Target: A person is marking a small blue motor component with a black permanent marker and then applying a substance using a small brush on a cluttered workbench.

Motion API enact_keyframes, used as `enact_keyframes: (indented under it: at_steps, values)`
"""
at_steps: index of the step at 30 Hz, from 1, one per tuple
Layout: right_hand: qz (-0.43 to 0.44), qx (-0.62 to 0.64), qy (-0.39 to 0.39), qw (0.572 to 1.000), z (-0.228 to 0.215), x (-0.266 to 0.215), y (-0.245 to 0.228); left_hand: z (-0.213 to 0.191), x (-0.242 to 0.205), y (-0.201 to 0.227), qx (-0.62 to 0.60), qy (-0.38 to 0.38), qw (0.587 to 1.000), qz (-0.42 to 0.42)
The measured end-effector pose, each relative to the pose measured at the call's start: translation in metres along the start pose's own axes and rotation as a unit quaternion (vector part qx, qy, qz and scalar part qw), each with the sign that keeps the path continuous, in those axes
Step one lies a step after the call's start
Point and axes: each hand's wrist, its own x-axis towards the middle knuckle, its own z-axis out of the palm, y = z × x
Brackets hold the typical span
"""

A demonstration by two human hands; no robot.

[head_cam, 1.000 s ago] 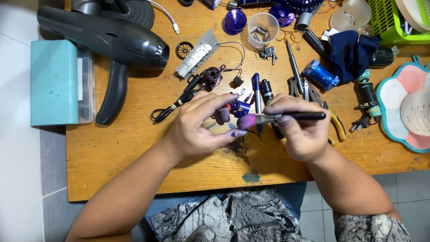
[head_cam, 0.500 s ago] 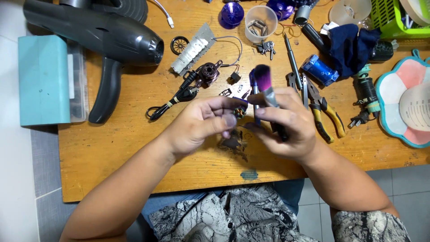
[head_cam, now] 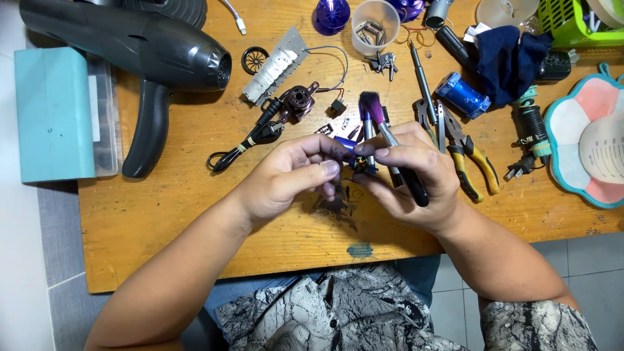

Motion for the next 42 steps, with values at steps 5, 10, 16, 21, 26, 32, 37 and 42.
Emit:
enact_keyframes:
  at_steps: [5, 10, 16, 21, 26, 32, 37, 42]
  values:
    - [-0.002, 0.03, 0.009, 0.999, 0.003, -0.004, 0.004, 0.008, -0.002, 0.007, -0.018, -0.009, 1.0, -0.007]
    - [0.004, 0.053, 0.009, 0.999, 0.005, -0.013, 0.01, 0.009, -0.003, -0.001, -0.033, -0.025, 0.999, -0.014]
    - [-0.008, 0.052, -0.001, 0.999, -0.004, -0.011, 0.016, 0.002, -0.003, 0.004, 0.014, -0.018, 1.0, 0.006]
    - [-0.111, 0.061, 0.099, 0.987, -0.021, -0.034, 0.045, -0.007, 0.006, -0.007, -0.081, 0.051, 0.994, 0.059]
    - [-0.1, 0.003, -0.001, 0.995, -0.022, -0.038, 0.037, -0.007, 0.007, -0.005, -0.04, 0.061, 0.993, 0.096]
    - [-0.119, -0.027, 0.036, 0.992, -0.024, -0.029, 0.036, 0.0, 0.005, 0.002, 0.063, 0.074, 0.982, 0.163]
    - [-0.121, -0.032, 0.023, 0.992, -0.024, -0.029, 0.039, 0.005, 0.001, 0.009, 0.132, 0.1, 0.966, 0.2]
    - [-0.08, -0.003, 0.016, 0.997, -0.018, -0.016, 0.026, 0.013, -0.003, 0.021, 0.249, 0.102, 0.926, 0.265]
